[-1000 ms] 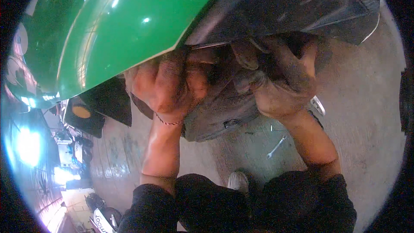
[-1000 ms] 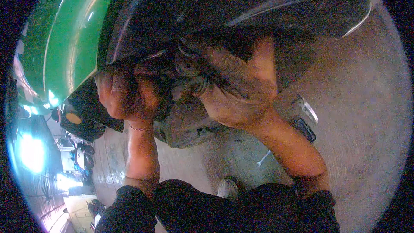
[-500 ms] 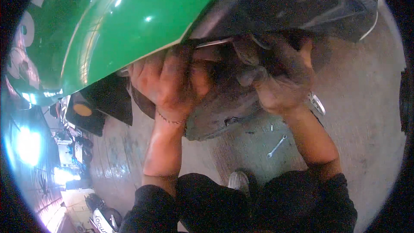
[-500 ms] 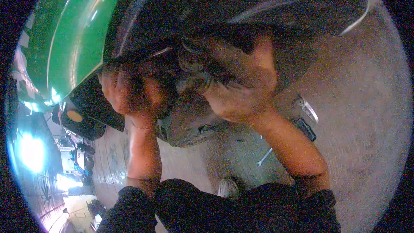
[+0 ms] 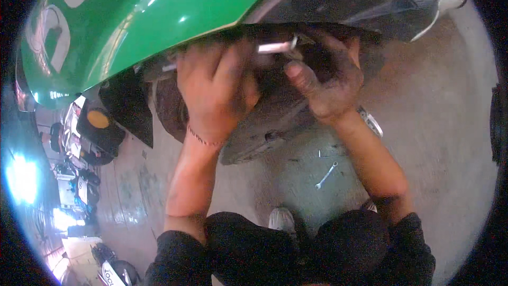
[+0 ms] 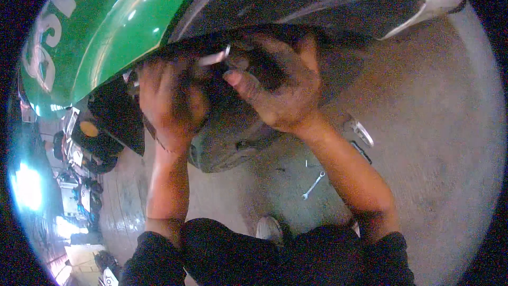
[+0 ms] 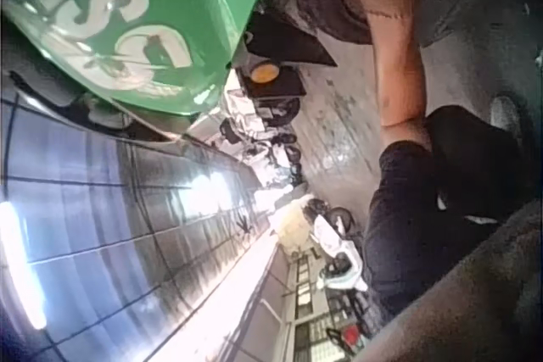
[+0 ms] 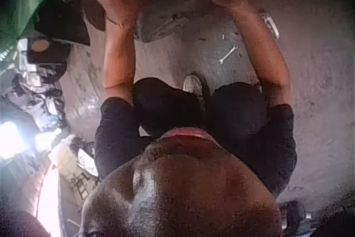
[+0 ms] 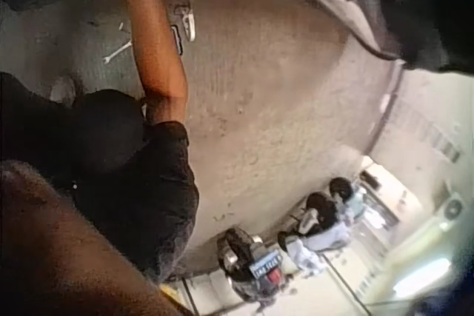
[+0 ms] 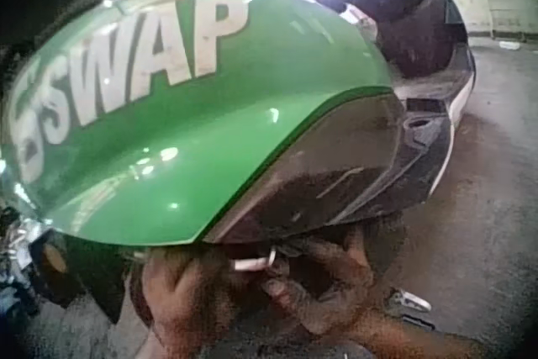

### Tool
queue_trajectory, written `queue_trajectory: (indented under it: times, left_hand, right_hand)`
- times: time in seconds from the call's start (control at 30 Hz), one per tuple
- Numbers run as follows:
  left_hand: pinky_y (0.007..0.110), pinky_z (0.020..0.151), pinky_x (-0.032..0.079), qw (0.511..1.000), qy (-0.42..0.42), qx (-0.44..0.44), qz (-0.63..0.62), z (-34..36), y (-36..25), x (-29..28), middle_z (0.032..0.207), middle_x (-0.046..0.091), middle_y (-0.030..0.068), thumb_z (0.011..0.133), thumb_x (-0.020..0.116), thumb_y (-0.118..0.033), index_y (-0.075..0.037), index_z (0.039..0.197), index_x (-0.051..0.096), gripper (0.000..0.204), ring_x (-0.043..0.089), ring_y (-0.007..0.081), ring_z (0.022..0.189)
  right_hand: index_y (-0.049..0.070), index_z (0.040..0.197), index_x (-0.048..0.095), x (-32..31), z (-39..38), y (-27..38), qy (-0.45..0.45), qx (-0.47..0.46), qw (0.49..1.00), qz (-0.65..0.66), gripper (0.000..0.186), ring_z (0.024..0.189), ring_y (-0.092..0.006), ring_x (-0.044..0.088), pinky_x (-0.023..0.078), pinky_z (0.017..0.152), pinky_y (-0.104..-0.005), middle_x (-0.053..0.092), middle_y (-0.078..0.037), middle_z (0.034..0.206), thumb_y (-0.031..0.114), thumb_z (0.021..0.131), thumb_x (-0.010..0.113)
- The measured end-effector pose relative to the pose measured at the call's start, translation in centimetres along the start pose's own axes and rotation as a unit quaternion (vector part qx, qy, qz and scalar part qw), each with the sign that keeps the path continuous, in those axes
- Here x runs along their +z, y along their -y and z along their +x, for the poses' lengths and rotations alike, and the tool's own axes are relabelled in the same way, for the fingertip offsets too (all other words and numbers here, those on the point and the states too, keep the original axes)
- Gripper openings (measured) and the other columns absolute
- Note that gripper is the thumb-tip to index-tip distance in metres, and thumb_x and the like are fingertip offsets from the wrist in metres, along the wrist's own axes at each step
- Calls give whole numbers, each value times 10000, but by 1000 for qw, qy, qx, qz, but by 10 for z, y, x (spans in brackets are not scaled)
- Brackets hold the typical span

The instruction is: The person uses a screwdriver, a wrench, and an allen key to service a motorcycle brake caliper. They remove screws, manipulate a small metal part by hand, and set components down on the ground before continuing work on the assembly.

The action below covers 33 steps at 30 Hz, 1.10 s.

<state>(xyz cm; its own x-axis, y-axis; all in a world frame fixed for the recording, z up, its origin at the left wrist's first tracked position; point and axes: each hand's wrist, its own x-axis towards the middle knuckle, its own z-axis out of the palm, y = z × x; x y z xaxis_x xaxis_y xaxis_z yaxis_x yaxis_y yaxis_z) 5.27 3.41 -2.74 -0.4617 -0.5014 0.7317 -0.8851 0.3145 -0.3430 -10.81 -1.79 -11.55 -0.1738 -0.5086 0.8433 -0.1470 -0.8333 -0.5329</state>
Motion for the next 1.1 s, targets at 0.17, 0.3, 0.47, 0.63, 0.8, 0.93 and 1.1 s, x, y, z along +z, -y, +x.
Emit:
queue_trajectory:
  times: [0.17,0.3,0.47,0.63,0.8,0.93,1.1]
  left_hand:
    - [408,740,435,987,84,91,-100,-85,-11,-29,910,594,35,682,630,-212,-150,989,653,315,567,235,840]
    - [353,774,465,927,197,188,-259,-96,-45,-38,905,593,6,664,600,-224,-149,974,639,322,569,176,849]
    - [349,824,465,916,143,226,-300,-76,-68,-24,908,596,-5,707,595,-228,-174,945,643,249,574,166,847]
    - [427,802,432,921,-134,136,-339,-36,-81,-26,919,569,11,651,625,-230,-136,882,621,249,542,200,906]
    - [373,732,443,772,13,-216,-597,-28,-98,-23,877,576,48,778,684,-239,-65,1004,548,316,536,170,809]
    - [270,679,475,508,73,-363,-777,-25,-107,-14,811,590,15,869,630,-299,-23,1045,544,338,557,104,711]
    - [245,645,483,403,82,-377,-830,-17,-91,-8,818,610,24,881,618,-286,-21,1026,576,304,577,93,725]
  right_hand:
    - [68,1077,628,-46,-45,23,121,39,992,-8,386,897,-308,557,445,819,-396,600,-155,1007,248,747,717]
    - [23,1068,611,-100,-98,29,436,305,818,217,319,891,-268,583,454,801,-385,600,-152,957,235,832,645]
    - [3,990,619,-131,-73,85,435,485,722,231,288,774,-222,660,510,685,-330,663,-120,842,246,839,652]
    - [-15,951,617,-151,5,119,461,192,865,-48,211,633,-211,663,518,566,-328,655,-84,696,176,861,609]
    - [-26,928,605,-137,47,152,452,269,841,-129,175,511,-152,633,482,464,-275,625,-108,615,139,886,565]
    - [-25,930,595,-120,51,157,482,256,818,-181,187,501,-148,625,479,463,-272,612,-90,593,154,897,550]
    - [-14,929,591,-98,48,155,414,317,821,-231,201,467,-137,598,458,448,-263,580,-63,540,178,904,535]
